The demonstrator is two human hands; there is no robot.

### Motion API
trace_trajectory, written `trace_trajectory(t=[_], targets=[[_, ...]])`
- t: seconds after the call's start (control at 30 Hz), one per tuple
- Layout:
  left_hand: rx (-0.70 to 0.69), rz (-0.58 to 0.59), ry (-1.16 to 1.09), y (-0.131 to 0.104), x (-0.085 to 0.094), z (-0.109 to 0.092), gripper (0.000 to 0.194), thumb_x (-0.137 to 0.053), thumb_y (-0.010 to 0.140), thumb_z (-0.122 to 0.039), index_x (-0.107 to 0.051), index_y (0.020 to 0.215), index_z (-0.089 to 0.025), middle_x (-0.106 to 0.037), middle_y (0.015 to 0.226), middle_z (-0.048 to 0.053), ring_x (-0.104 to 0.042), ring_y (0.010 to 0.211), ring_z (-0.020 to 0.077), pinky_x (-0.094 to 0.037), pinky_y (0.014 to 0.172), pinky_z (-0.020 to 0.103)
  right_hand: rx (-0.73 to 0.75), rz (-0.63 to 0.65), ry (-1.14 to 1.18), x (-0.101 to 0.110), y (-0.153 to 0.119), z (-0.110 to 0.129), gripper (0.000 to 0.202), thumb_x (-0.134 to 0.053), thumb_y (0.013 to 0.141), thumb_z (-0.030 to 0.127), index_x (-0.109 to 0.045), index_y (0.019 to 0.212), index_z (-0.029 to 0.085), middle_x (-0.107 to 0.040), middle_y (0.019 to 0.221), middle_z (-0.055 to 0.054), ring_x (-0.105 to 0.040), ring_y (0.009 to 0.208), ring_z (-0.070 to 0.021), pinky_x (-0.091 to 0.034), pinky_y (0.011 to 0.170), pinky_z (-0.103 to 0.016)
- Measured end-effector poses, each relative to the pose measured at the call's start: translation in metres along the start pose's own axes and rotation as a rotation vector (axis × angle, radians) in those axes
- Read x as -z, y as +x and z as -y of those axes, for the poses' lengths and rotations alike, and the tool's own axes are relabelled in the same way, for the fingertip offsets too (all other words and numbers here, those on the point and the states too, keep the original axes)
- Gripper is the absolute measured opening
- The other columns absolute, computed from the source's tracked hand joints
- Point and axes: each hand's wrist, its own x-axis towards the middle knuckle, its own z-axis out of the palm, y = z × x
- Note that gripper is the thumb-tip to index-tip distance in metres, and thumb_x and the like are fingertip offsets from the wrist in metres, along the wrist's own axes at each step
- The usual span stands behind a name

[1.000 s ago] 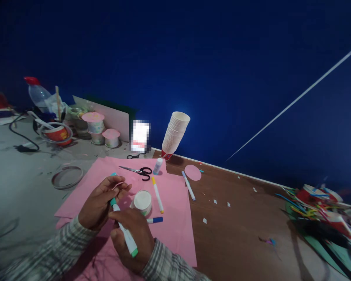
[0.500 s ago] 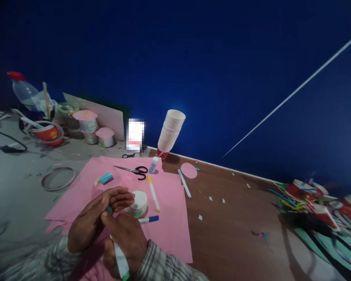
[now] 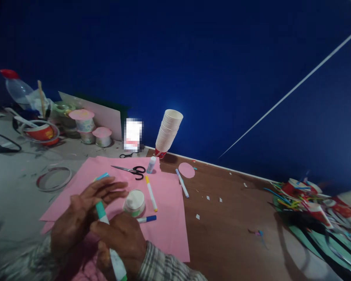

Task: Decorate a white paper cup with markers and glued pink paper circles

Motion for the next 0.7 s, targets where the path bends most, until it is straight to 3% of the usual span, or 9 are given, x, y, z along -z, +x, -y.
trace_trajectory(t=[0.07, 0.13, 0.2, 0.27, 0.37, 0.43, 0.5, 0.6, 0.7], targets=[[-0.157, -0.171, 0.054, 0.006, 0.004, 0.001, 0.061, -0.041, 0.069, -0.07, -0.056, 0.104, -0.022, -0.068, 0.102, 0.009, -0.062, 0.095, 0.0276, -0.05, 0.085, 0.046, 0.017, -0.155, 0.031, 0.018, 0.008, -0.008, 0.042, -0.049, 0.08, 0.023, -0.046, 0.12, 0.035, -0.064, 0.072, 0.001, -0.065, 0.064, -0.025, -0.057, 0.056, -0.035], [-0.188, -0.211, 0.231, 0.009, 0.01, 0.007, 0.054, -0.047, 0.07, -0.066, -0.057, 0.1, -0.023, -0.068, 0.095, 0.006, -0.063, 0.091, 0.0257, -0.051, 0.083, 0.044, -0.111, -0.221, -0.015, 0.037, 0.018, -0.028, 0.035, -0.046, 0.081, 0.018, -0.053, 0.112, 0.033, -0.065, 0.074, 0.0, -0.063, 0.063, -0.0233, -0.054, 0.056, -0.034], [-0.151, -0.137, 0.493, 0.009, 0.015, 0.016, 0.05, -0.059, 0.067, -0.058, -0.057, 0.104, -0.024, -0.065, 0.103, 0.007, -0.059, 0.097, 0.0253, -0.049, 0.086, 0.042, -0.27, -0.172, -0.141, 0.051, 0.025, -0.058, 0.032, -0.045, 0.081, 0.02, -0.056, 0.111, 0.025, -0.067, 0.085, -0.006, -0.063, 0.075, -0.0252, -0.053, 0.069, -0.038], [-0.139, -0.054, 0.709, 0.008, 0.017, 0.026, 0.06, -0.064, 0.061, -0.057, -0.053, 0.11, -0.026, -0.059, 0.114, 0.007, -0.053, 0.106, 0.0265, -0.045, 0.092, 0.044, -0.442, -0.012, -0.267, 0.058, 0.026, -0.092, 0.037, -0.047, 0.079, 0.019, -0.055, 0.115, 0.018, -0.065, 0.104, -0.011, -0.06, 0.097, -0.0277, -0.047, 0.085, -0.041], [-0.121, -0.023, 0.9, 0.007, 0.019, 0.042, 0.081, -0.072, 0.047, -0.06, -0.047, 0.116, -0.026, -0.054, 0.119, 0.008, -0.05, 0.109, 0.0303, -0.043, 0.093, 0.05, -0.54, 0.111, -0.288, 0.057, 0.018, -0.13, 0.048, -0.054, 0.066, 0.007, -0.059, 0.113, 0.019, -0.068, 0.097, -0.011, -0.063, 0.087, -0.0292, -0.049, 0.076, -0.039], [-0.101, -0.009, 0.958, 0.005, 0.02, 0.051, 0.088, -0.074, 0.042, -0.059, -0.045, 0.118, -0.025, -0.053, 0.12, 0.009, -0.049, 0.109, 0.0321, -0.043, 0.091, 0.052, -0.604, 0.129, -0.31, 0.057, 0.012, -0.142, 0.053, -0.053, 0.062, 0.002, -0.06, 0.112, 0.02, -0.069, 0.089, -0.011, -0.063, 0.078, -0.029, -0.047, 0.073, -0.04], [-0.109, -0.016, 1.006, 0.004, 0.021, 0.06, 0.091, -0.076, 0.041, -0.057, -0.043, 0.12, -0.025, -0.053, 0.121, 0.01, -0.048, 0.11, 0.0325, -0.043, 0.091, 0.05, -0.644, 0.118, -0.316, 0.058, 0.013, -0.146, 0.051, -0.053, 0.065, 0.003, -0.06, 0.112, 0.02, -0.067, 0.091, -0.012, -0.061, 0.081, -0.0293, -0.045, 0.077, -0.041], [-0.116, -0.032, 1.061, 0.004, 0.022, 0.069, 0.088, -0.078, 0.039, -0.052, -0.047, 0.118, -0.025, -0.056, 0.117, 0.008, -0.049, 0.107, 0.0317, -0.043, 0.091, 0.048, -0.652, 0.098, -0.265, 0.057, 0.028, -0.147, 0.037, -0.051, 0.073, 0.012, -0.061, 0.109, 0.017, -0.063, 0.094, -0.011, -0.057, 0.088, -0.027, -0.042, 0.083, -0.039], [-0.081, -0.032, 1.09, 0.007, 0.02, 0.072, 0.082, -0.078, 0.038, -0.047, -0.052, 0.112, -0.026, -0.06, 0.109, 0.005, -0.051, 0.1, 0.0298, -0.044, 0.088, 0.047, -0.645, 0.12, -0.16, 0.042, 0.051, -0.152, 0.028, -0.056, 0.073, 0.023, -0.064, 0.099, 0.016, -0.062, 0.09, -0.007, -0.055, 0.078, -0.0218, -0.045, 0.078, -0.035]])
